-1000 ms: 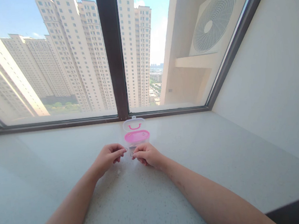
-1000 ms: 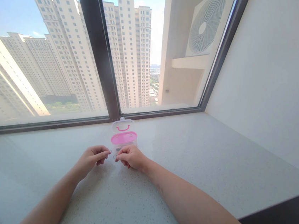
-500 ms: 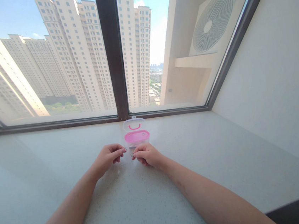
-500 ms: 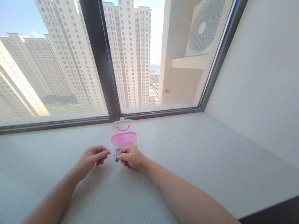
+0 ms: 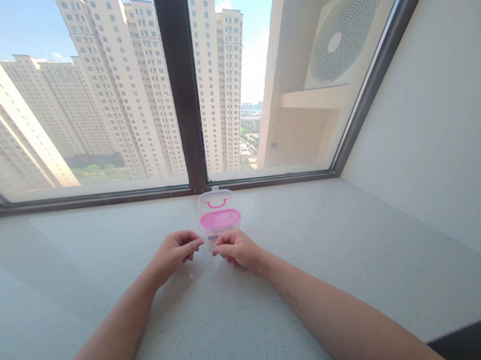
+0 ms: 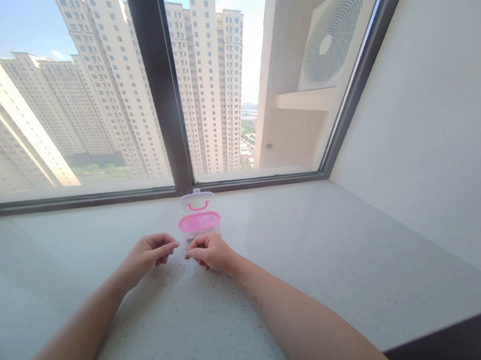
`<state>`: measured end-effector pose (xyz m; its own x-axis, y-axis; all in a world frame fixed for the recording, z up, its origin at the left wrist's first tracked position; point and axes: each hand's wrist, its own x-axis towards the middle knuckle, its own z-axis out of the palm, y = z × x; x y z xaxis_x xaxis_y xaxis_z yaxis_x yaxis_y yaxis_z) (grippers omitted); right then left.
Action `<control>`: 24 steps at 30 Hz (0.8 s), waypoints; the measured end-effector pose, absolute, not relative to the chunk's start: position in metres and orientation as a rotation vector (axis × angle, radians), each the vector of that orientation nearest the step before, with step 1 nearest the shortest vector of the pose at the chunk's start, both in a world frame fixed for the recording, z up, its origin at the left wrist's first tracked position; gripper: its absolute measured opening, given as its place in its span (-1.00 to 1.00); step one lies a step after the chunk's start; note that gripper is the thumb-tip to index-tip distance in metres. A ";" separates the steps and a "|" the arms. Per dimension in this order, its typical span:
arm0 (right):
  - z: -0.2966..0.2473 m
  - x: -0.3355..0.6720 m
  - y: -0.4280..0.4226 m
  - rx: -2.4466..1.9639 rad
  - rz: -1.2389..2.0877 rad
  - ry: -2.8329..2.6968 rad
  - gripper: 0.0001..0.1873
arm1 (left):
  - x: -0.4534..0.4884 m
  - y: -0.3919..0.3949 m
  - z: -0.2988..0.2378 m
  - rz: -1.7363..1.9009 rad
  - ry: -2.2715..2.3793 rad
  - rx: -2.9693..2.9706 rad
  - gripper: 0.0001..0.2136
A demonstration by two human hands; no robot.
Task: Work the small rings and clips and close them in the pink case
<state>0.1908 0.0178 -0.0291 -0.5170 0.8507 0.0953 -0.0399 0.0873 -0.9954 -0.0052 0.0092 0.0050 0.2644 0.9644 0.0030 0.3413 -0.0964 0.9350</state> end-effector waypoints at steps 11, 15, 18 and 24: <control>-0.028 0.190 0.017 -0.834 1.493 -1.642 -0.90 | -0.007 0.011 0.001 0.867 1.226 1.648 -0.74; -0.028 0.190 0.017 -0.848 1.483 -1.642 -0.88 | -0.007 0.012 0.000 0.855 1.216 1.659 -0.75; -0.029 0.191 0.018 -0.854 1.482 -1.643 -0.86 | -0.007 0.012 0.000 0.845 1.214 1.668 -0.75; -0.028 0.191 0.018 -0.852 1.486 -1.632 -0.86 | -0.007 0.012 0.000 0.839 1.226 1.678 -0.76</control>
